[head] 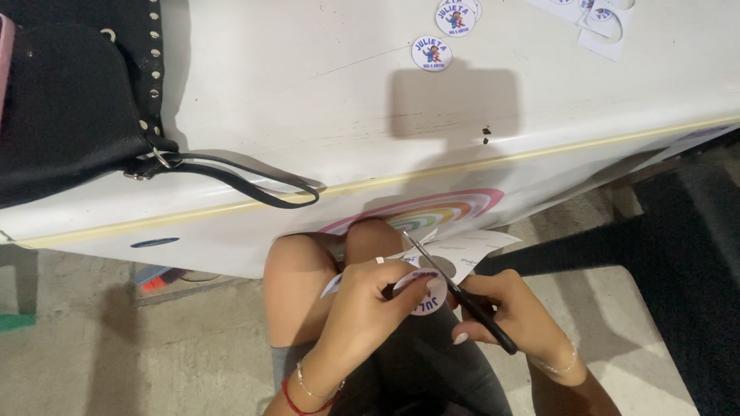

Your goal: The person cuts circular stickers from a printed sheet using scissors. They rotate the sheet and cut around each circle, placing finished stickers on the white surface.

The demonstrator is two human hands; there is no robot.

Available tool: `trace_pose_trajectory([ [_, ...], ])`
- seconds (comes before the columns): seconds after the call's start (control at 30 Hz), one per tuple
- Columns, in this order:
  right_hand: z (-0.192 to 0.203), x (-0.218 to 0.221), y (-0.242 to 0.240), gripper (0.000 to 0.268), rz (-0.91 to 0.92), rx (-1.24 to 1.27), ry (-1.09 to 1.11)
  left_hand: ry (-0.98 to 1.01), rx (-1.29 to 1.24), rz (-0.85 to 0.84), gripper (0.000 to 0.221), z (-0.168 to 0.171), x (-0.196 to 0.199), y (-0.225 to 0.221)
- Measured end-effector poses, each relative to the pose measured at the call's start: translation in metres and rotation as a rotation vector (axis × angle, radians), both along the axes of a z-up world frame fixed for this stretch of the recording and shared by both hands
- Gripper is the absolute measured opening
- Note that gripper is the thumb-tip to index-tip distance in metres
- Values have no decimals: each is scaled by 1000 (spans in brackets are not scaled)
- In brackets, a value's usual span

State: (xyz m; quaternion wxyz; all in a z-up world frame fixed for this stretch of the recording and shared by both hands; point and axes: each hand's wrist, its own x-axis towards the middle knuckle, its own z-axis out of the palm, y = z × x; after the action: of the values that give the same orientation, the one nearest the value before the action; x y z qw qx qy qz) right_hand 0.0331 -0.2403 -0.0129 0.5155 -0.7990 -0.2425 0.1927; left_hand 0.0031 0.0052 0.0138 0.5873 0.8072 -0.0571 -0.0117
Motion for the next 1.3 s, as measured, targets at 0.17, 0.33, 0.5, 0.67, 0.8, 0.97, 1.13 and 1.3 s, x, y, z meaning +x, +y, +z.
trace_pose_trajectory([
  [0.17,1,2,-1,53,30,-26,-63,-35,51,-9,35,-1,1,2],
  [0.33,2,3,-1,52,41,-39,-108,-11,26,-22,33,3,2,4],
  [0.5,4,4,-1,50,51,-59,-141,-2,78,-34,39,8,3,6],
  [0.67,-2,4,-4,49,31,-71,-123,23,101,-23,22,10,4,6],
  [0.8,1,5,-3,47,15,-96,-65,50,107,-26,33,11,4,7],
  [0.97,6,5,-1,43,56,-110,-79,41,90,-45,21,16,5,10],
  [1.13,9,6,1,45,60,-127,-53,-14,59,-75,32,7,6,12],
  [1.3,2,9,2,46,9,4,26,-24,25,-88,50,-1,9,15],
])
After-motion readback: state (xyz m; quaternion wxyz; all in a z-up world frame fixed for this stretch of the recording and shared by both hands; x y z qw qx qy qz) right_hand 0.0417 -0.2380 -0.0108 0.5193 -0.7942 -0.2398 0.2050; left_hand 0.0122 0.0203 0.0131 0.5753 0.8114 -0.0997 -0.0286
